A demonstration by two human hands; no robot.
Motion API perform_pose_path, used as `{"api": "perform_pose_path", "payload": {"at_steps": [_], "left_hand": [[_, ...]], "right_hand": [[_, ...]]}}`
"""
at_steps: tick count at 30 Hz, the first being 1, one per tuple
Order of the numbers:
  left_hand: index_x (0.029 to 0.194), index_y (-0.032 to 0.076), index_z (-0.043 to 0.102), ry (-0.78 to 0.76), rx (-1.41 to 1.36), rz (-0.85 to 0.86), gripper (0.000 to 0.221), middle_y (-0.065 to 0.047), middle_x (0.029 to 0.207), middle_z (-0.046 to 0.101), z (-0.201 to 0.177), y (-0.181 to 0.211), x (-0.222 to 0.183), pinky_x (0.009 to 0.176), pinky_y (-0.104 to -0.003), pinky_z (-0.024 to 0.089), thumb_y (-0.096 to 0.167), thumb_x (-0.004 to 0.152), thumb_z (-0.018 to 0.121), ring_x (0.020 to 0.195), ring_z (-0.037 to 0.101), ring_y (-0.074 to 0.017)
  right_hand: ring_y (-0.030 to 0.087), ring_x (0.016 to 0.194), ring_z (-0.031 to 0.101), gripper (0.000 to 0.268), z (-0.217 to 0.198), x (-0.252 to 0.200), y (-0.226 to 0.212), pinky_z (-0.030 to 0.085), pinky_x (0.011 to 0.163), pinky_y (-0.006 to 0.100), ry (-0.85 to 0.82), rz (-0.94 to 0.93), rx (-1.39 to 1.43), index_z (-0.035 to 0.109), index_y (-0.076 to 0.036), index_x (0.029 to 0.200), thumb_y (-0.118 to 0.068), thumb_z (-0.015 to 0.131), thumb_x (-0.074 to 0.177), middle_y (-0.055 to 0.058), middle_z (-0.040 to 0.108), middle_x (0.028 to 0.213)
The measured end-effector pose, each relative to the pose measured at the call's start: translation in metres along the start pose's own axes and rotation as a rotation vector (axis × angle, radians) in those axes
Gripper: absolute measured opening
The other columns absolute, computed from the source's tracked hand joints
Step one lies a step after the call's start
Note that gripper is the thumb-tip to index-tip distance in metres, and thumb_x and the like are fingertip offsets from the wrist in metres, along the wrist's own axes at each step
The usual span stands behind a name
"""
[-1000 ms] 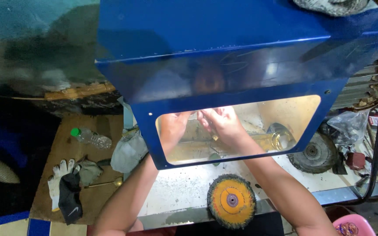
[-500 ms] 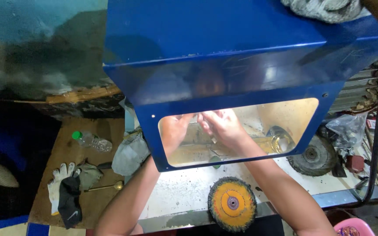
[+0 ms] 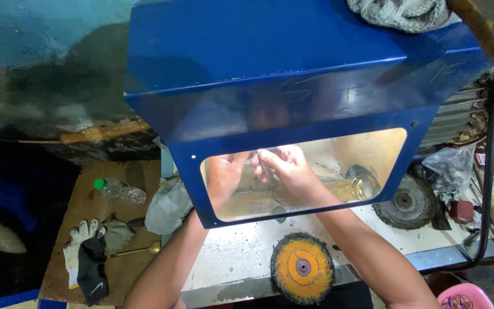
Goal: Polishing a metal chain using a rotating wire brush wheel inside a protective enclosure
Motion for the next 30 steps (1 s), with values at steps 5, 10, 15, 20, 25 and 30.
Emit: {"api": "perform_pose_path", "payload": {"at_steps": [5, 10, 15, 20, 25, 30], "left_hand": [[0.112, 0.008, 0.079, -0.018, 0.009, 0.013, 0.019, -0.01, 0.103, 0.079, -0.001, -0.012, 0.009, 0.096, -0.045, 0.057, 0.012, 0.094, 0.076, 0.097, 0.073, -0.0207], [0.113, 0.011, 0.079, -0.033, 0.029, 0.062, 0.021, -0.008, 0.105, 0.079, 0.001, 0.007, 0.011, 0.096, -0.044, 0.058, 0.012, 0.092, 0.079, 0.098, 0.075, -0.0207], [0.11, 0.011, 0.081, 0.011, 0.048, 0.018, 0.019, -0.006, 0.101, 0.079, 0.002, 0.012, 0.009, 0.096, -0.043, 0.057, 0.019, 0.093, 0.08, 0.097, 0.073, -0.0176], [0.107, 0.012, 0.082, 0.027, 0.123, -0.02, 0.015, -0.007, 0.097, 0.08, 0.001, 0.011, 0.01, 0.093, -0.044, 0.058, 0.019, 0.094, 0.079, 0.093, 0.074, -0.0178], [0.103, 0.017, 0.083, 0.083, 0.219, -0.066, 0.014, -0.004, 0.095, 0.08, -0.006, 0.028, 0.007, 0.093, -0.045, 0.056, 0.024, 0.092, 0.078, 0.097, 0.076, -0.0226], [0.102, 0.015, 0.083, 0.077, 0.271, -0.101, 0.015, -0.007, 0.095, 0.079, -0.009, -0.038, 0.011, 0.091, -0.048, 0.056, 0.027, 0.093, 0.079, 0.098, 0.075, -0.0269]], "right_hand": [[0.015, 0.047, 0.065, 0.02, -0.004, 0.004, 0.01, 0.048, 0.046, 0.023, 0.011, 0.004, 0.065, 0.073, 0.001, 0.086, -0.007, 0.061, 0.1, 0.014, 0.073, 0.066], [0.018, 0.046, 0.064, 0.019, -0.009, 0.008, 0.026, 0.049, 0.042, 0.025, 0.013, -0.002, 0.138, 0.07, 0.003, 0.086, -0.006, 0.06, 0.1, 0.015, 0.069, 0.065], [0.018, 0.051, 0.067, 0.02, -0.015, 0.009, 0.04, 0.053, 0.044, 0.027, 0.038, 0.045, 0.294, 0.07, 0.006, 0.086, -0.006, 0.062, 0.1, 0.016, 0.068, 0.066], [0.016, 0.049, 0.065, 0.02, -0.008, 0.009, 0.024, 0.048, 0.041, 0.023, 0.013, 0.015, 0.193, 0.07, 0.003, 0.086, -0.008, 0.061, 0.1, 0.013, 0.067, 0.064], [0.014, 0.052, 0.064, 0.017, -0.002, 0.015, 0.028, 0.052, 0.044, 0.024, 0.009, -0.001, 0.213, 0.07, 0.002, 0.088, -0.006, 0.06, 0.101, 0.013, 0.068, 0.071], [0.015, 0.055, 0.066, 0.016, -0.005, 0.01, 0.024, 0.05, 0.049, 0.024, -0.011, 0.063, 0.136, 0.072, 0.002, 0.091, -0.008, 0.062, 0.099, 0.012, 0.07, 0.07]]}}
Point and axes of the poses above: each hand's wrist, its own x-axis towards the middle knuckle, its own z-axis out of the palm, y = z × x, the point moved 5 cm from there along x, towards the middle knuckle
